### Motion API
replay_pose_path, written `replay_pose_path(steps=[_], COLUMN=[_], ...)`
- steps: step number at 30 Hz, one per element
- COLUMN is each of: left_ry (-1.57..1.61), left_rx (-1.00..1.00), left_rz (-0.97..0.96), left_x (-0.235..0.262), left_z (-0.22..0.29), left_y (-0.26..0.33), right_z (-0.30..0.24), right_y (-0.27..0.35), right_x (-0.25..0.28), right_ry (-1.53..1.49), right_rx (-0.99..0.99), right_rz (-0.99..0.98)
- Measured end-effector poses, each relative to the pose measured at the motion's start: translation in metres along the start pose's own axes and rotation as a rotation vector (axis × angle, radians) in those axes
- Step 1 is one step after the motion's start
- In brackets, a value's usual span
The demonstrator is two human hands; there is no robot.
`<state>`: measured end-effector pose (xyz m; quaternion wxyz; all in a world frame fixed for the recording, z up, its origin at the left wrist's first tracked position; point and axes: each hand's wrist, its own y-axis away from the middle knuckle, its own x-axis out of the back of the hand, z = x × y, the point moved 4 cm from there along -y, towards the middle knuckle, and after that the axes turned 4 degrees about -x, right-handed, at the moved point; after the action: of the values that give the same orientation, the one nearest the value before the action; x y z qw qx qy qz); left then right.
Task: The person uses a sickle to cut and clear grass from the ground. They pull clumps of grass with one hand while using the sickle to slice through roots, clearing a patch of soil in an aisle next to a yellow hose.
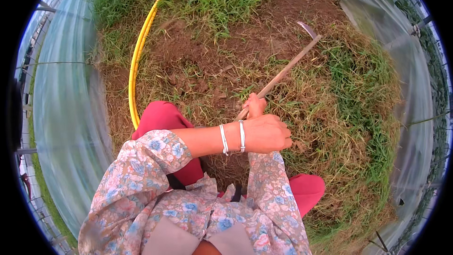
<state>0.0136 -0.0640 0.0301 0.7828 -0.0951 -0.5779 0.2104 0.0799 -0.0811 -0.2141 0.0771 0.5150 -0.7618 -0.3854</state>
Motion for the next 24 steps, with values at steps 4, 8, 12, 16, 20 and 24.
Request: replay_pose_path(steps=[4, 8, 12, 16, 20, 24], left_ry=[-0.017, 0.027, -0.006, 0.042, 0.053, 0.063], left_rx=[0.064, 0.047, 0.063, -0.006, 0.008, 0.050], left_rz=[-0.008, 0.109, 0.042, 0.198, 0.140, 0.160], left_x=[0.018, 0.025, 0.040, 0.049, 0.037, 0.044], left_z=[-0.028, -0.041, -0.023, -0.006, -0.017, -0.026], left_y=[0.020, 0.032, 0.021, 0.018, 0.025, 0.033], right_z=[0.112, 0.096, 0.015, -0.045, 0.096, 0.108], right_y=[0.020, 0.126, 0.032, -0.056, 0.016, 0.076], right_x=[0.070, 0.059, 0.015, -0.041, -0.014, 0.005], right_ry=[0.122, 0.503, 0.094, -0.238, 0.791, 0.552], right_rx=[-0.257, -0.343, -0.183, 0.130, -0.320, -0.363], right_rz=[-0.244, -0.192, 0.028, 0.020, -0.198, -0.262])
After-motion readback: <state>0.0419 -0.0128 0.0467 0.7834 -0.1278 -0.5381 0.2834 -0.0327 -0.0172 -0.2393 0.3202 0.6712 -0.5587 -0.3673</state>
